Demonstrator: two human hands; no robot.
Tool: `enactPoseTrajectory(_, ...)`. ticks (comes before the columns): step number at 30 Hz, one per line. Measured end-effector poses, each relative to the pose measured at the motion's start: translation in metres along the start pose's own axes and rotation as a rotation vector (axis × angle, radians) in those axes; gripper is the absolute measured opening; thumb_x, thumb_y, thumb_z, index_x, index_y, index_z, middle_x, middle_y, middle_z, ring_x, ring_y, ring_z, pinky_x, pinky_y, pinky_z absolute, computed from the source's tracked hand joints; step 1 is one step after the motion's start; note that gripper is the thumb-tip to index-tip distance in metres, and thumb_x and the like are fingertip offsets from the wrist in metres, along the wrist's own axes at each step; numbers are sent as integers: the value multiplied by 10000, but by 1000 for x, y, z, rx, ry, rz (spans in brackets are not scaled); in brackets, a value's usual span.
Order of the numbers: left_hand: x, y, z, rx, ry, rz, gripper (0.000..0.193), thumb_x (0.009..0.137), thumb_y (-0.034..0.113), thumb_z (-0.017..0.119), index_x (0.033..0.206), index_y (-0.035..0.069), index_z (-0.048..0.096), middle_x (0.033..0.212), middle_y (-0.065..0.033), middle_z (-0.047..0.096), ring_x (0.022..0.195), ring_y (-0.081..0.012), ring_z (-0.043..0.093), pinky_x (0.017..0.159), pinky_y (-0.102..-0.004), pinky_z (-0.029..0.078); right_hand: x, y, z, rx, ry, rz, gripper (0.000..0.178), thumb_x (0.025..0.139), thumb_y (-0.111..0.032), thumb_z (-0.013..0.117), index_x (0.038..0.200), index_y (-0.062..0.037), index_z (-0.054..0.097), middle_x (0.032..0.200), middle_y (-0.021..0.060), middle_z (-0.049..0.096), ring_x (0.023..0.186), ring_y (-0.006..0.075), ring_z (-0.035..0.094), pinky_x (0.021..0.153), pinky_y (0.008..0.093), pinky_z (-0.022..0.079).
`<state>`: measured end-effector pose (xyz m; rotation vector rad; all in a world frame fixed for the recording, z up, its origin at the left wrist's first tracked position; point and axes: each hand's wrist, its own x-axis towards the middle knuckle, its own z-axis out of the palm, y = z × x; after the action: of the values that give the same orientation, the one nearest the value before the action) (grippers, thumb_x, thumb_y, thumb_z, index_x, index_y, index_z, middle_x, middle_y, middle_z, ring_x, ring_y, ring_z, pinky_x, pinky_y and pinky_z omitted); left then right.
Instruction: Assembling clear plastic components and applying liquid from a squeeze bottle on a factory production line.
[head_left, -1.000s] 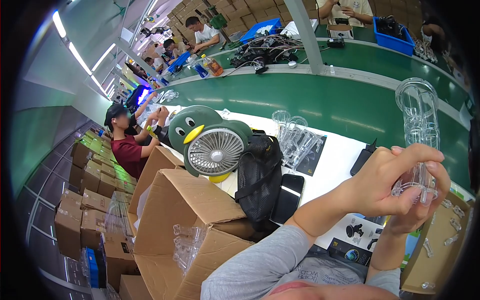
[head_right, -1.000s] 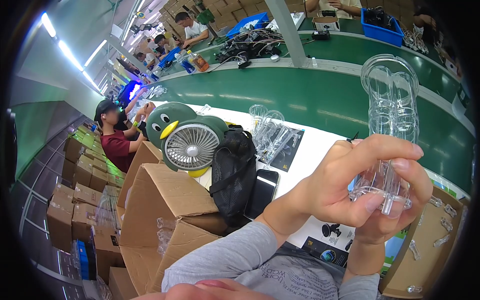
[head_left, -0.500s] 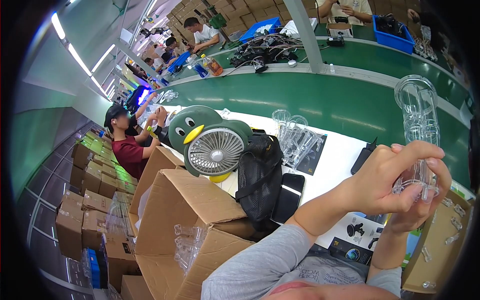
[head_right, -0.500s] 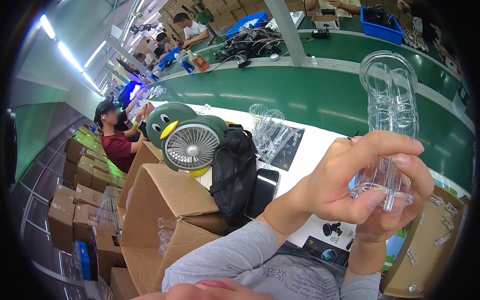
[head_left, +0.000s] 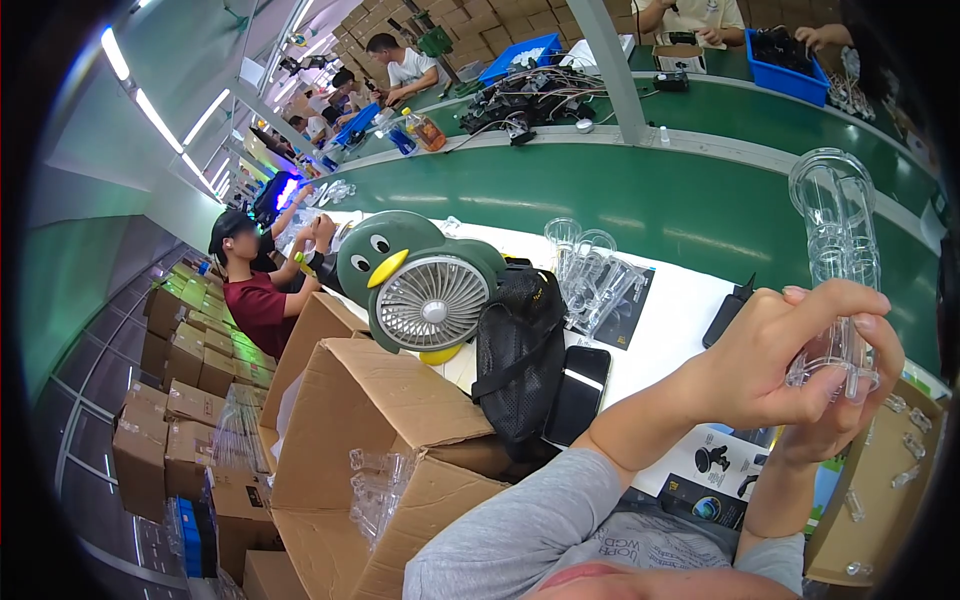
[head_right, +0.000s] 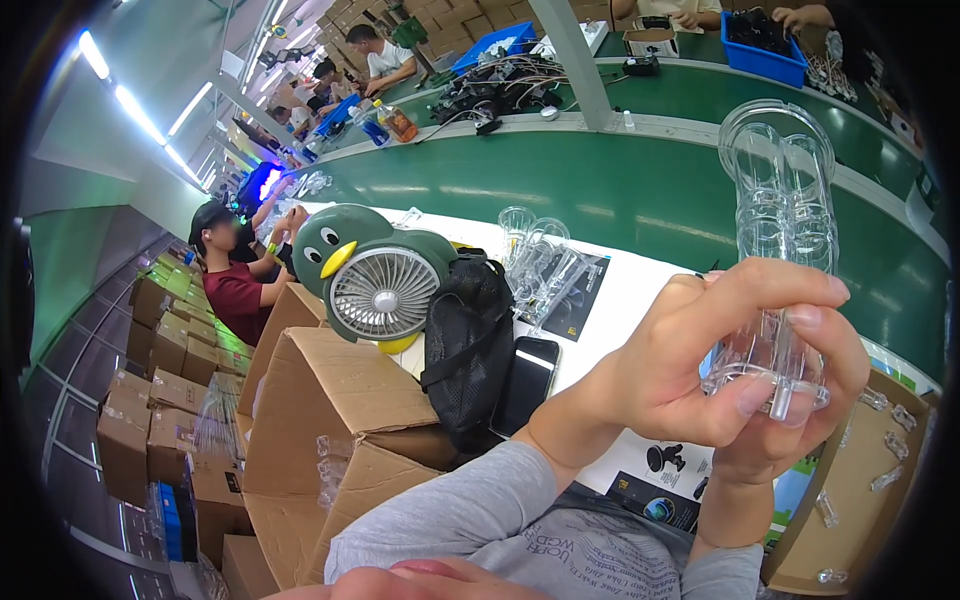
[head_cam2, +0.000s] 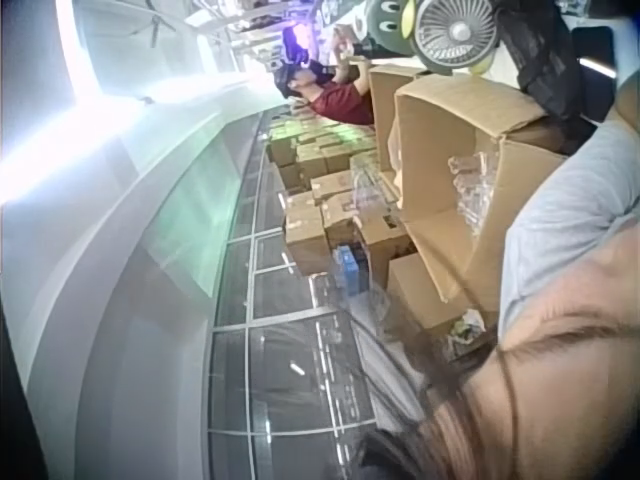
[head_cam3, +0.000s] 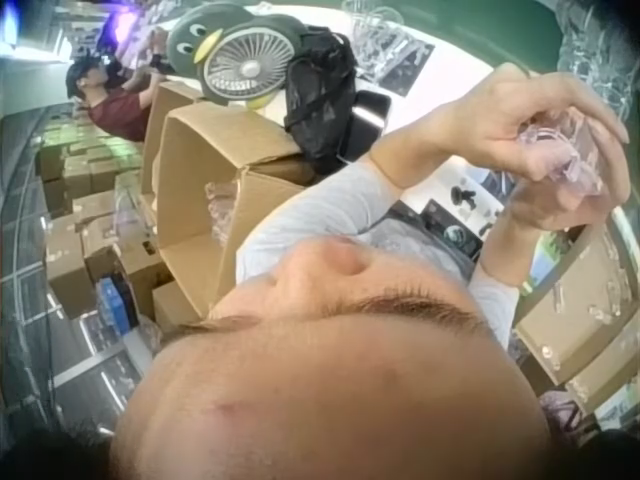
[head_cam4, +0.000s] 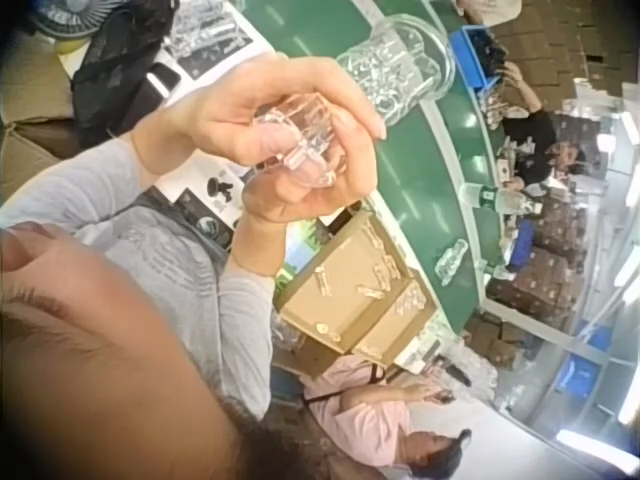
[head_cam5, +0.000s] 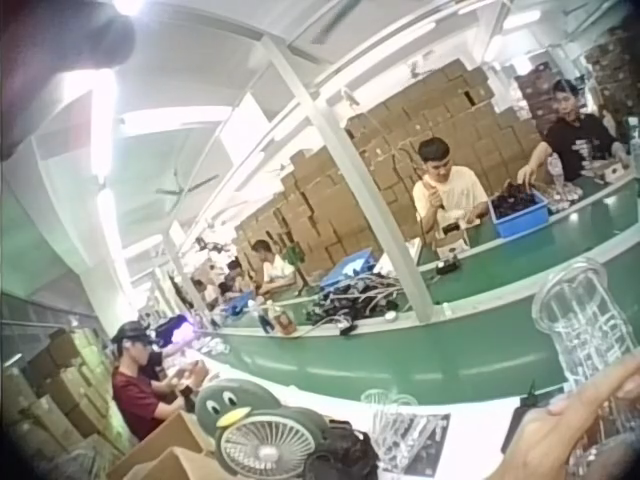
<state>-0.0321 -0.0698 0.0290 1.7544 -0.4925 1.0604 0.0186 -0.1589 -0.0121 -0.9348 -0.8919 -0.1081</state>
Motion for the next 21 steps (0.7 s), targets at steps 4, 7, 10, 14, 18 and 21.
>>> enactPoseTrajectory(4,1,1,-2,23,-23,-2,515,650,170,516,1117,-44,483,830,-153,616,681,-259,646,647,-294,509,1,0,0,-10,-2,-5,443,841,-351,328,1155,-42,374,1000,284,538,885,340,585,785,402,487)
enactPoseTrajectory(7,-2,1,-4,20,-65,-74,512,656,175,515,1118,-44,484,845,-156,615,683,-263,645,652,-296,508,1,0,0,-26,-11,-31,443,839,-350,324,1155,-43,375,996,282,541,880,339,587,781,402,489)
enactPoseTrajectory(10,-2,1,-3,20,-39,-38,512,659,177,514,1119,-45,484,852,-159,614,685,-265,645,652,-295,508,2,0,0,-31,-24,-39,444,839,-351,324,1157,-45,376,991,281,544,879,339,588,781,400,490)
enactPoseTrajectory(14,-2,-1,-3,35,-31,-31,514,659,179,514,1121,-45,484,849,-159,615,683,-264,645,647,-293,508,2,0,0,-56,-27,-67,444,854,-373,354,1139,-33,380,1011,214,507,862,313,590,757,386,505)
enactPoseTrajectory(18,-3,1,-3,15,-44,-60,513,655,176,513,1117,-46,482,843,-155,614,681,-263,645,641,-291,508,1,-2,2,-41,-1,-4,442,841,-354,327,1156,-47,376,987,279,546,879,334,589,783,399,490)
enactPoseTrajectory(21,0,4,-4,30,-51,-51,511,653,172,511,1114,-46,481,834,-152,613,680,-260,644,637,-289,507,1,-1,0,-55,-13,-26,440,845,-357,328,1155,-49,377,988,278,546,879,332,590,780,396,491)
